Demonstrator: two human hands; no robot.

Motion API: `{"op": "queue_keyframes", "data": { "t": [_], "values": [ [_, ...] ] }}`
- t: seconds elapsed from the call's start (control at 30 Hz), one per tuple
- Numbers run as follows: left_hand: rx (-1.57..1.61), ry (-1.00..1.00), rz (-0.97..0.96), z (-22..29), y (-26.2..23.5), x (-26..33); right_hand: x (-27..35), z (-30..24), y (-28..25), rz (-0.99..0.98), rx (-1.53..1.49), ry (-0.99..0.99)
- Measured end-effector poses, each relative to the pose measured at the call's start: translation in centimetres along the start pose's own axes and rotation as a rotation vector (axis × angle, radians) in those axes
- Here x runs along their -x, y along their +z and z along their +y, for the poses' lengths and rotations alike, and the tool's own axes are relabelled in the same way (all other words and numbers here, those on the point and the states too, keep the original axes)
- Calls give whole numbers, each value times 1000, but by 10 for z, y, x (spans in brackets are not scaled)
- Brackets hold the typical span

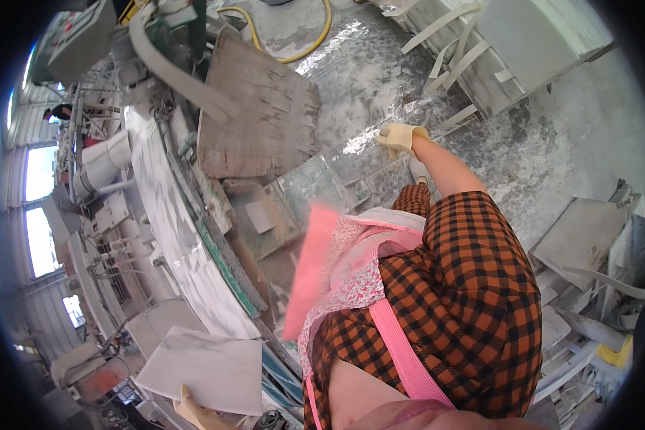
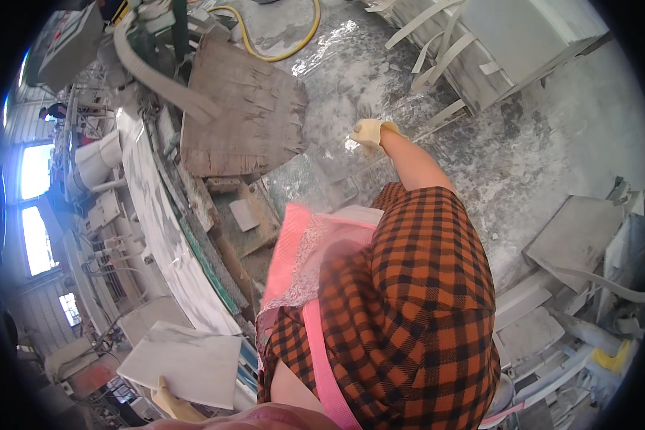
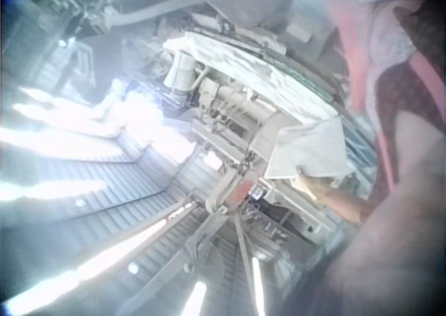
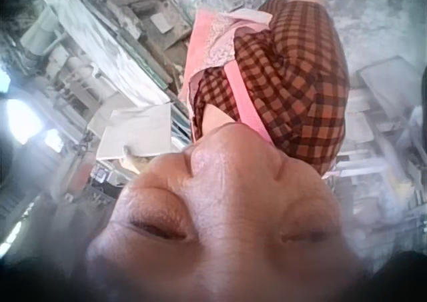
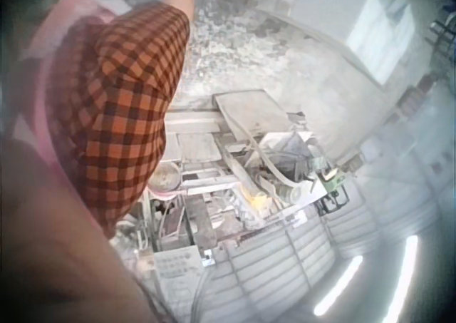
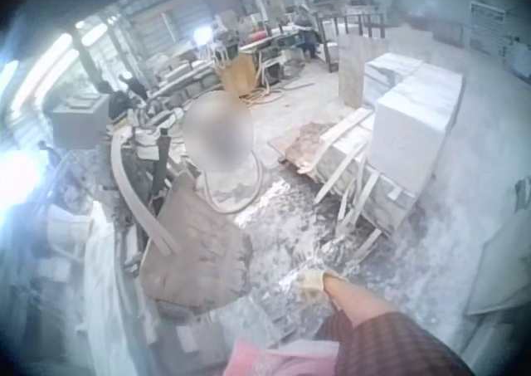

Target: The person repeatedly picks rectangular marble-like tiles from a conveyor, turns them over, and stacks them on a growing pile. The person also wipes the top of the stack with gloved hands between placements.

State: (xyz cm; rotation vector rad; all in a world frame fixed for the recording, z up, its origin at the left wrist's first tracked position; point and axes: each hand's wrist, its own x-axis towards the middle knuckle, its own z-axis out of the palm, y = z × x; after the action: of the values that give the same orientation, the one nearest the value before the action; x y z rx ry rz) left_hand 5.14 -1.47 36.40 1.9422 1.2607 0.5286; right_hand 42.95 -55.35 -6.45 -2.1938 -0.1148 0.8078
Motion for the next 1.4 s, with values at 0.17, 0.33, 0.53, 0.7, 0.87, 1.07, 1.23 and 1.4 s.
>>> {"op": "queue_keyframes", "data": {
  "t": [0.17, 0.33, 0.53, 0.7, 0.87, 1.07, 1.23, 1.4],
  "values": [
    [-210, 263, -265, 111, 114, 22, -9, 19, -58, 183, -503, -22],
    [-276, 410, -604, 217, 308, 33, 0, 17, -146, 219, -827, -50],
    [-606, 888, -870, 293, 575, 69, 11, -17, -203, -36, -1374, -107],
    [-497, 1828, -1113, 371, 712, 118, -13, -22, -257, 140, -1919, -361],
    [-330, 2486, -1087, 463, 804, 139, -41, -39, -293, 455, -2339, -654],
    [-102, 2441, -987, 542, 916, 134, -91, -57, -366, 982, -2313, -587],
    [120, 1959, -1086, 518, 1004, 106, -134, -29, -436, 1318, -2198, -471],
    [-270, 1208, -1205, 460, 1047, -5, -172, 42, -524, 1515, -2250, -673]
  ]
}}
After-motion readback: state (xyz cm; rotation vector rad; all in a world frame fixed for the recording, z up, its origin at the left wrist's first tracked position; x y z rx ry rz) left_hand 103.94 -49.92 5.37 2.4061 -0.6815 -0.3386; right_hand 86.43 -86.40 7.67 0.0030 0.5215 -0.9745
